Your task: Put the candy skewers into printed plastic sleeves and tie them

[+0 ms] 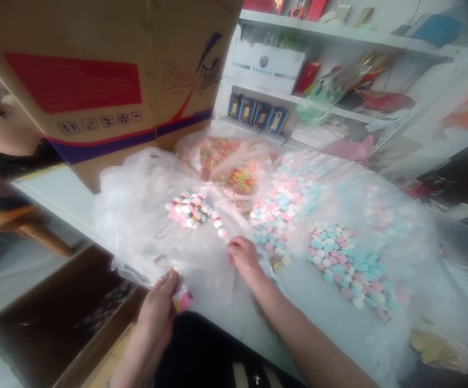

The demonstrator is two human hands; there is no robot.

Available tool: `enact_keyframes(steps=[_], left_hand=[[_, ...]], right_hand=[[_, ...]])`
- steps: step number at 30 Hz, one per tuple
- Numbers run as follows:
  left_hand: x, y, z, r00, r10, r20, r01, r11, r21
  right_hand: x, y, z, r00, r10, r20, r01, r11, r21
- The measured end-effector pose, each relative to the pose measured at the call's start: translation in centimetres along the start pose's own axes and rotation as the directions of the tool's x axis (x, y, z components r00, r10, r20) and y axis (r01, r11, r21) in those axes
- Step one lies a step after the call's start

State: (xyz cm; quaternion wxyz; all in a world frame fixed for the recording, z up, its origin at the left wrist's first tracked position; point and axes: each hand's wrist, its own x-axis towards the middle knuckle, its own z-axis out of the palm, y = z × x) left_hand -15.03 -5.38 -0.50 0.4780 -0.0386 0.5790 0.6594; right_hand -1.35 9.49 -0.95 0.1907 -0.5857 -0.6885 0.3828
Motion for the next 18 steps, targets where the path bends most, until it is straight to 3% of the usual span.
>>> enact_keyframes(steps=[2,5,10,14,18], left_hand=[[-0.1,0.4,0.4,0.999,-0.017,0.048,0.02,0.998,-0.058],[-0.3,1.2,1.1,0.994,-0.041,0.099,0.051,0.993,-0.103],[-0.2,2.0,2.3,0.985,-0.17,-0.004,0.163,0.955,-0.248],[-0.3,1.8,3.7,0.974,-0.226,-0.023,0.212,0.939,-0.273],[-0.8,1.2,5.6,0.975,-0.223,-0.005,0.213,0.938,-0.272]], right_hand=[[-2.0,0.5,-1.6,1.0,0.002,0.014,-0.004,0.993,0.121],[-6.0,1.5,-4.0,0.998,-0.007,0.069,-0.023,0.906,0.423],[-11.6,4.2,-6.7,0.993,0.02,0.116,-0.077,0.855,0.514],[-13.7,5.9,-7.2,0.995,-0.097,-0.031,0.099,0.87,0.482],[-14.1,6.6,-7.1,0.943,-0.269,-0.198,0.326,0.864,0.384]])
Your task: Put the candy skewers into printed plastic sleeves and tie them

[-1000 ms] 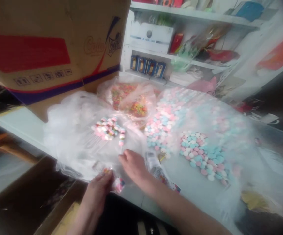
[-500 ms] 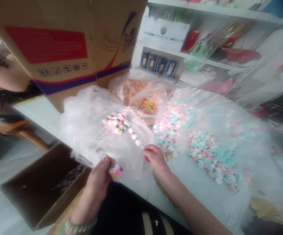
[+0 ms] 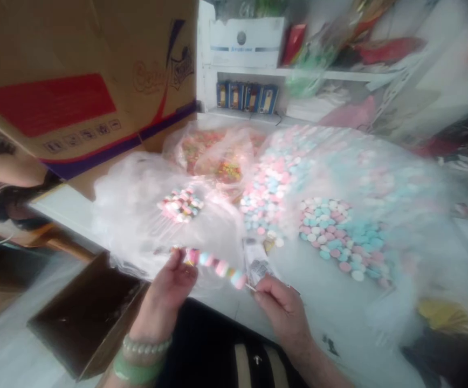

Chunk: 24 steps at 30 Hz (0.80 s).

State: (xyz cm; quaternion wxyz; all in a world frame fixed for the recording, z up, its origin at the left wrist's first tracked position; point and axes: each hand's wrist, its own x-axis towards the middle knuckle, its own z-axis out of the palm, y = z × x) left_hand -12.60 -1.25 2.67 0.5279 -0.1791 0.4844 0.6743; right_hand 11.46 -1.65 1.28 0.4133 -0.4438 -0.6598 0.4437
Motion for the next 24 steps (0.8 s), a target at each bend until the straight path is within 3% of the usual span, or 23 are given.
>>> enact_keyframes(steps=[6,12,15,19,24], left_hand=[[-0.8,-1.5,1.5,0.996,0.041,0.085,-0.042,0.999,0.004],[-1.3,-2.5,1.5,0.956,0.155,0.248,-0.186,0.977,0.105],[-1.6,-3.1,1.4,0.936,0.19,0.298,-0.242,0.959,0.149],[-1.9,-3.6,1.2,0.934,0.153,0.322,-0.228,0.951,0.211],[-1.4,-3.9,0.6,0.919,0.123,0.375,-0.209,0.957,0.199]], right_hand=[[0.1,0.6,-0.6,0.979,-0.199,-0.047,0.191,0.972,-0.137],[-0.2,1.1,-0.5,0.976,-0.208,-0.058,0.199,0.971,-0.132],[-0.3,1.5,0.2,0.989,-0.129,-0.069,0.12,0.986,-0.115],[-0.2,2.0,0.6,0.996,0.06,-0.061,-0.063,0.997,-0.041],[-0.3,0.9,0.6,0.955,0.282,0.094,-0.293,0.945,0.144]])
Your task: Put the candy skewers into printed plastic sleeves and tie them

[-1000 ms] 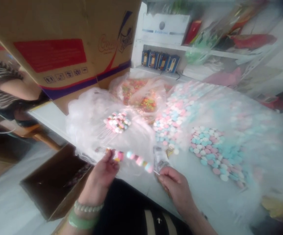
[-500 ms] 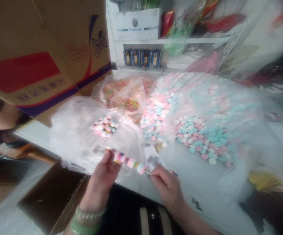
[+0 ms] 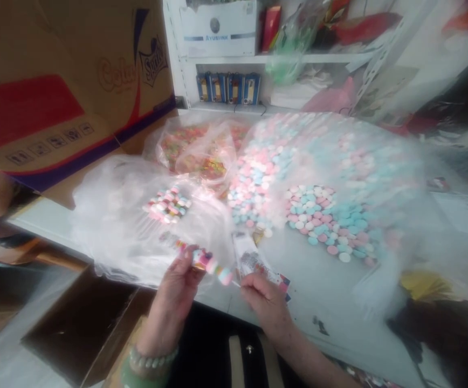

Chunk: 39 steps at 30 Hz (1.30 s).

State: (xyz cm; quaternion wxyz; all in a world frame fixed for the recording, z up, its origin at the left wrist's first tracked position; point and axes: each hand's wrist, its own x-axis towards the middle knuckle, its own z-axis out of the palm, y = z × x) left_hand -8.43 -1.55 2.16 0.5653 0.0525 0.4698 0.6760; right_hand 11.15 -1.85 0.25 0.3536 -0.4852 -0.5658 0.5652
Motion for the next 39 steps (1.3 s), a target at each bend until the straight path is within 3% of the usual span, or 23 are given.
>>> enact_keyframes(steps=[7,11,16,19,23,25,29,32,36,39], left_hand=[[0.4,-0.8,-0.8,0.998,0.047,0.043,-0.047,0.999,-0.018],[0.6,-0.4,-1.1,0.997,0.013,0.072,-0.018,0.997,0.074],[1.0,0.8,-1.8,0.998,-0.06,0.035,0.052,0.978,0.203],[1.0,1.2,-2.2,0.994,-0.052,0.096,0.026,0.968,0.25],[0.8,1.0,-2.4,0.989,-0.023,0.146,-0.02,0.959,0.283],[0.8,0.5,-2.3,0.988,-0.016,0.155,-0.029,0.959,0.281],[0.7,-0.5,-1.8,0.992,-0.058,0.115,0.029,0.969,0.244],[0.5,-0.8,-1.6,0.987,-0.14,0.083,0.123,0.975,0.186],[0.4,-0.6,-1.5,0.987,-0.154,0.053,0.142,0.972,0.186],[0.6,-0.4,-1.6,0.993,-0.114,0.01,0.11,0.976,0.19]], right_hand=[[-0.3,-1.2,0.5,0.962,0.231,0.147,-0.247,0.963,0.104],[-0.2,-1.0,0.5,0.95,0.236,0.206,-0.266,0.955,0.132],[-0.2,-1.4,0.3,0.954,0.234,0.188,-0.267,0.947,0.177],[0.0,-1.4,0.2,0.927,0.306,0.218,-0.363,0.878,0.312],[0.4,-1.0,0.2,0.859,0.384,0.338,-0.509,0.711,0.485],[0.5,-0.9,0.2,0.847,0.397,0.354,-0.529,0.691,0.492],[0.3,-0.8,0.6,0.906,0.352,0.235,-0.413,0.858,0.306],[0.1,-0.3,0.7,0.965,0.212,0.153,-0.222,0.974,0.052],[-0.2,0.9,0.9,0.997,-0.016,0.076,0.033,0.973,-0.23],[-0.4,1.4,1.0,0.993,-0.087,0.078,0.107,0.949,-0.296]])
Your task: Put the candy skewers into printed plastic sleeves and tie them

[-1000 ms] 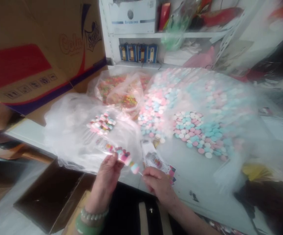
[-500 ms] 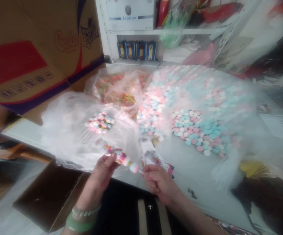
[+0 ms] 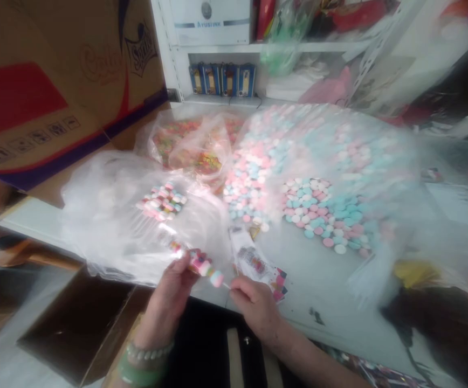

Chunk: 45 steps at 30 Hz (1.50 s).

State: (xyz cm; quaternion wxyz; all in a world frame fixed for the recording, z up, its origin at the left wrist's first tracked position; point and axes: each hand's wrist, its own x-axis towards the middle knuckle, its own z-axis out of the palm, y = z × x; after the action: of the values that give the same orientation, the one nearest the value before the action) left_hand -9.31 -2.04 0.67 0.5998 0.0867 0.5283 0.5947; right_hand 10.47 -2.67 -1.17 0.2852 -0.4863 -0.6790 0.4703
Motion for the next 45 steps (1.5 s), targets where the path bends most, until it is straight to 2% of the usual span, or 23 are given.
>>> enact_keyframes(steps=[6,11,20,23,25,27,29,31,33,34,36,39,42,45], left_hand=[[0.0,-0.8,0.5,0.998,-0.022,-0.056,0.019,0.999,-0.041],[-0.5,-1.6,1.4,0.998,-0.05,-0.042,0.049,0.998,-0.035],[-0.5,-0.9,1.6,0.996,-0.084,-0.029,0.083,0.996,-0.03],[-0.6,-1.1,1.8,0.993,-0.117,-0.028,0.116,0.993,-0.017],[-0.8,-1.3,1.9,0.991,-0.131,-0.014,0.13,0.991,-0.008],[-0.9,-1.5,2.0,0.99,-0.14,0.01,0.141,0.99,-0.004],[-1.0,-1.7,2.0,0.987,-0.154,0.034,0.155,0.988,-0.002],[-1.1,-2.0,2.0,0.985,-0.166,0.043,0.165,0.986,0.008],[-1.2,-2.4,2.1,0.988,-0.148,0.034,0.146,0.989,0.037],[-1.2,-2.7,2.2,0.991,-0.13,0.026,0.129,0.99,0.06],[-1.3,-3.3,2.5,0.995,-0.095,0.019,0.092,0.99,0.102],[-1.4,-3.9,3.1,0.995,-0.093,0.019,0.091,0.992,0.092],[-1.4,-3.6,3.5,0.989,-0.143,0.025,0.143,0.99,0.016],[-1.1,-2.7,3.4,0.976,-0.217,0.028,0.218,0.976,-0.004]], right_hand=[[-0.2,0.0,0.2,0.995,-0.092,-0.035,0.09,0.994,-0.067],[-0.2,0.4,0.3,0.996,-0.07,-0.062,0.067,0.996,-0.061],[-0.4,0.6,0.1,0.991,-0.108,-0.077,0.101,0.991,-0.087],[-0.3,0.3,0.1,0.993,-0.093,-0.067,0.09,0.995,-0.045],[-0.1,0.0,-0.1,0.999,-0.037,-0.031,0.038,0.999,0.037],[0.1,-0.4,-0.4,0.996,0.082,0.033,-0.087,0.98,0.177],[0.2,-0.8,-0.6,0.969,0.212,0.124,-0.242,0.907,0.345],[0.4,-1.1,-0.7,0.928,0.308,0.209,-0.371,0.789,0.489],[0.6,-1.3,-0.6,0.901,0.356,0.247,-0.433,0.703,0.564],[0.7,-1.4,-0.5,0.897,0.368,0.247,-0.441,0.688,0.576],[0.9,-1.5,-0.3,0.908,0.355,0.221,-0.416,0.715,0.561],[1.3,-1.7,0.0,0.944,0.292,0.151,-0.328,0.807,0.492],[1.5,-1.5,0.2,0.964,0.255,0.075,-0.263,0.874,0.409],[1.4,-0.8,0.3,0.968,0.245,0.046,-0.246,0.903,0.352]])
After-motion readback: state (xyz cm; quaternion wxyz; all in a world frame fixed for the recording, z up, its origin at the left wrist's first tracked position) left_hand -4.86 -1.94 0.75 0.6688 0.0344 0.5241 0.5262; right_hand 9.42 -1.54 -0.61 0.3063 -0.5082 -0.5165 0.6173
